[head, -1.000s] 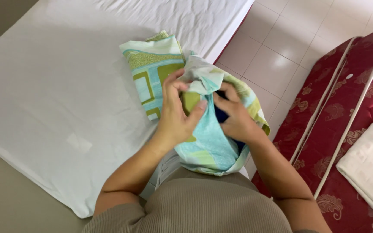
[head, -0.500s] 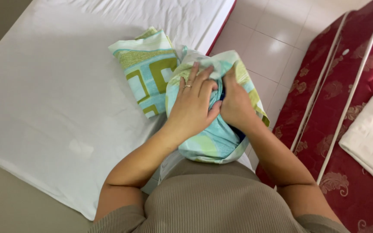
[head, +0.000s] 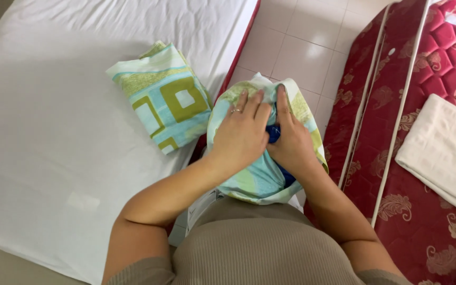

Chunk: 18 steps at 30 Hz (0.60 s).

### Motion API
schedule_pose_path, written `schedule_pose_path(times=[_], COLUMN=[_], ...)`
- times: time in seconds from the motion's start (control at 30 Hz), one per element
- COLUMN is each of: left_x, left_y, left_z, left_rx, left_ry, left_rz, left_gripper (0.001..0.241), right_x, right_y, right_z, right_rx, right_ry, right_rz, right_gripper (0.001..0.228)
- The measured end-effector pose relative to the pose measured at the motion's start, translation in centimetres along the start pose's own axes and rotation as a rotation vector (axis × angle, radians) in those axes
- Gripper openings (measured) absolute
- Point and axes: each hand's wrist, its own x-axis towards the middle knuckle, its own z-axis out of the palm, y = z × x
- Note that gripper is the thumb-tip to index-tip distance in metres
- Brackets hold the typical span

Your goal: The person folds a light green and blue patterned sheet on a white bed. They then insert a blue pillow with white patterns into a matching pillowcase and place the pillow on the bed.

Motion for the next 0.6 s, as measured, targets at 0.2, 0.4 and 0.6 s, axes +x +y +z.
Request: schedule_pose_path(times=[0.2, 0.4, 0.6], left_x=[1.1, 0.6, 0.6], left_y=[-2.7, -9.1, -8.3], left_z=[1.8, 2.8, 5.6], left_rx=[-0.041, -0.059, -0.208], left_ry=[0.058, 0.058, 0.123], left_rz=[0.083, -0.115, -0.23], left_gripper=[0.034, 0.039, 0.054], right_x=[0.1, -1.0, -1.6], right_y=[0.8, 3.7, 6.8], right_z=[-0.6, -4.7, -2.1], right_rx=[-0.091, 0.077, 0.321], right_ry=[-0.094, -0.073, 0.246], right_rz=[0.18, 0.281, 0.266], right_gripper=[0.114, 0.093, 0.069])
